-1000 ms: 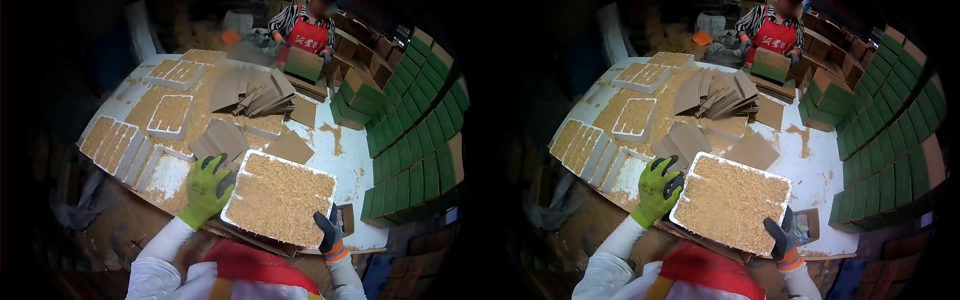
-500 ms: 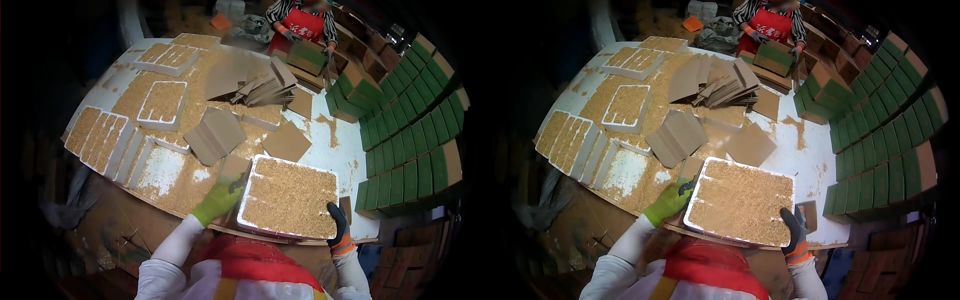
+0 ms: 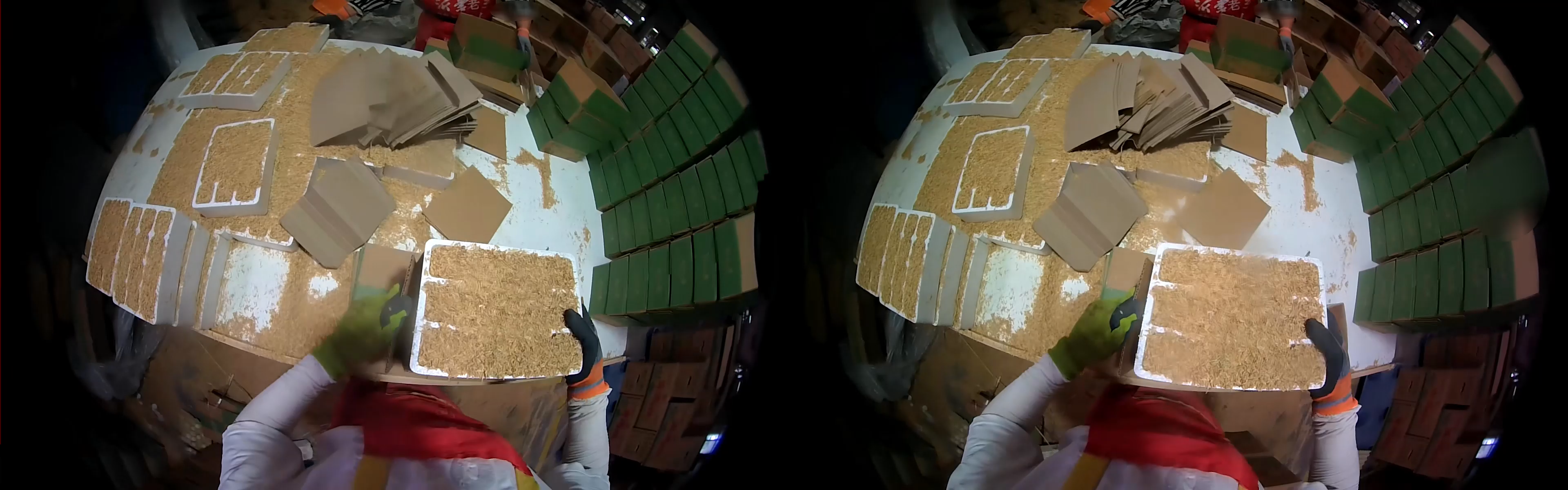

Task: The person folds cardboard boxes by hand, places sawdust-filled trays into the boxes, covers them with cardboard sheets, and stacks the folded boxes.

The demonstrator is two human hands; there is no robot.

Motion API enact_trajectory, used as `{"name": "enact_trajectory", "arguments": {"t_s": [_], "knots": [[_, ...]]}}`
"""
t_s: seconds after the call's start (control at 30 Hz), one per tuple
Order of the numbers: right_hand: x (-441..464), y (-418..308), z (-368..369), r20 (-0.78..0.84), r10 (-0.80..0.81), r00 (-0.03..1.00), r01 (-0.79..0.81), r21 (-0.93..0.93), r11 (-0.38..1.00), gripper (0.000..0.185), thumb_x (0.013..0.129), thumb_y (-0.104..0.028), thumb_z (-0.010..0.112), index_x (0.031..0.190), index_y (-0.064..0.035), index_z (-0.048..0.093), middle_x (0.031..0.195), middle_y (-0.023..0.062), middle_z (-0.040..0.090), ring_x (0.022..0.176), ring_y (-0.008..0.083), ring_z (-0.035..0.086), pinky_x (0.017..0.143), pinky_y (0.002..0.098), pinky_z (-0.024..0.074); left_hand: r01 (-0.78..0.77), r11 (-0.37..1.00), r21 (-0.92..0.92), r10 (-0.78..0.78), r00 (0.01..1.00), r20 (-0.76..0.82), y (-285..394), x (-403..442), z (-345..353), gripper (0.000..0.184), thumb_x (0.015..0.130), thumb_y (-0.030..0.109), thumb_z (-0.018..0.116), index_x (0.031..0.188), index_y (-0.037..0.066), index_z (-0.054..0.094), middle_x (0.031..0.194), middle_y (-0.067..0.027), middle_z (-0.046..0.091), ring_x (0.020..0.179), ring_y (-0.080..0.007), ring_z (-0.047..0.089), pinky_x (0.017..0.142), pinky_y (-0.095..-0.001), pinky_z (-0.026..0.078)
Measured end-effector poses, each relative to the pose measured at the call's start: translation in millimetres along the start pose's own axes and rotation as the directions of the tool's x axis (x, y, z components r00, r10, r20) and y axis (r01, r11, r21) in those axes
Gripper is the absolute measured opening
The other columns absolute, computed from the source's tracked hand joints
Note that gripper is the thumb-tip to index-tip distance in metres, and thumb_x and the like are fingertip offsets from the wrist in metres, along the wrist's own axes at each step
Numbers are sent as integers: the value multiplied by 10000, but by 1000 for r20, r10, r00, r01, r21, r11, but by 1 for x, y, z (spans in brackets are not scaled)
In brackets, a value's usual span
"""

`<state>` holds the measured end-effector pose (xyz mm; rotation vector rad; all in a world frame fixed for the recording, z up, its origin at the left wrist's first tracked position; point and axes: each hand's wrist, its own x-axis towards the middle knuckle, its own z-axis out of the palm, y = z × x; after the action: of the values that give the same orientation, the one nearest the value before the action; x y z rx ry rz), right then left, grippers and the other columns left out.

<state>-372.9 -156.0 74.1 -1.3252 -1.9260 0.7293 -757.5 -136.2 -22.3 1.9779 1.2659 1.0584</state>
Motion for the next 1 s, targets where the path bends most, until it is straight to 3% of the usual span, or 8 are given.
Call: {"name": "enact_trajectory", "arguments": {"t_s": [0.07,0.17,0.33,0.4,0.5,0.63,0.77,1.0], "knots": [[-6,-6,-4,-8,-26,1000,24,-172,985,473,905,-130,610,1348,3,510,1378,240,488,1214,339,547,1011,395,445,22,996,-84,-22,1000,-5,6,6,-5,261,905,167,593,1082,-23,617,978,-249,642,930,-416,612,861,-469,491],[21,-42,9,-56,266,962,-242,273,931,491,890,-105,604,1356,14,502,1353,207,511,1182,289,560,995,365,444,82,990,-118,-82,997,3,11,15,-6,342,888,175,614,1152,-43,607,904,-252,646,859,-406,632,798,-471,502],[4,-4,38,-55,563,824,-504,381,775,509,886,-153,661,1340,19,508,1214,122,615,1086,227,578,941,348,458,229,964,-135,-226,973,36,14,16,6,448,864,175,639,1218,-90,568,820,-258,648,781,-397,650,737,-464,506],[-42,74,46,11,310,951,-275,-429,860,527,904,-252,671,1317,26,498,1164,235,610,1038,362,606,893,404,474,252,944,-214,-235,967,101,10,23,2,414,858,153,641,1201,-74,592,879,-263,667,835,-373,668,768,-444,513],[-20,35,63,-153,468,870,-490,-375,787,447,929,-264,629,1255,16,507,1107,268,604,990,440,601,836,468,481,197,951,-238,-209,977,-28,-58,49,-9,420,831,142,672,1219,-4,611,1113,-204,665,984,-360,644,860,-409,517],[-11,24,71,-140,450,882,-389,-754,529,330,929,-331,582,1010,-15,533,900,188,609,771,346,637,666,458,492,433,417,799,-171,901,-399,-160,101,-33,913,684,392,805,1431,46,411,1341,-219,517,1265,-363,464,1076,-476,326],[-9,30,76,-73,421,904,-261,-874,411,366,963,-396,490,976,-39,571,873,155,615,721,290,643,623,430,505,481,443,757,-476,842,-256,-164,109,-38,1045,575,392,863,1439,64,374,1272,-173,543,1215,-344,494,1030,-466,363],[-5,9,52,123,434,892,-135,-845,517,394,978,-328,471,1140,19,567,866,144,642,741,290,676,608,409,528,450,746,491,-307,887,-345,-108,101,-49,684,676,254,820,1300,133,567,1088,-152,653,1003,-335,622,862,-422,493]]}}
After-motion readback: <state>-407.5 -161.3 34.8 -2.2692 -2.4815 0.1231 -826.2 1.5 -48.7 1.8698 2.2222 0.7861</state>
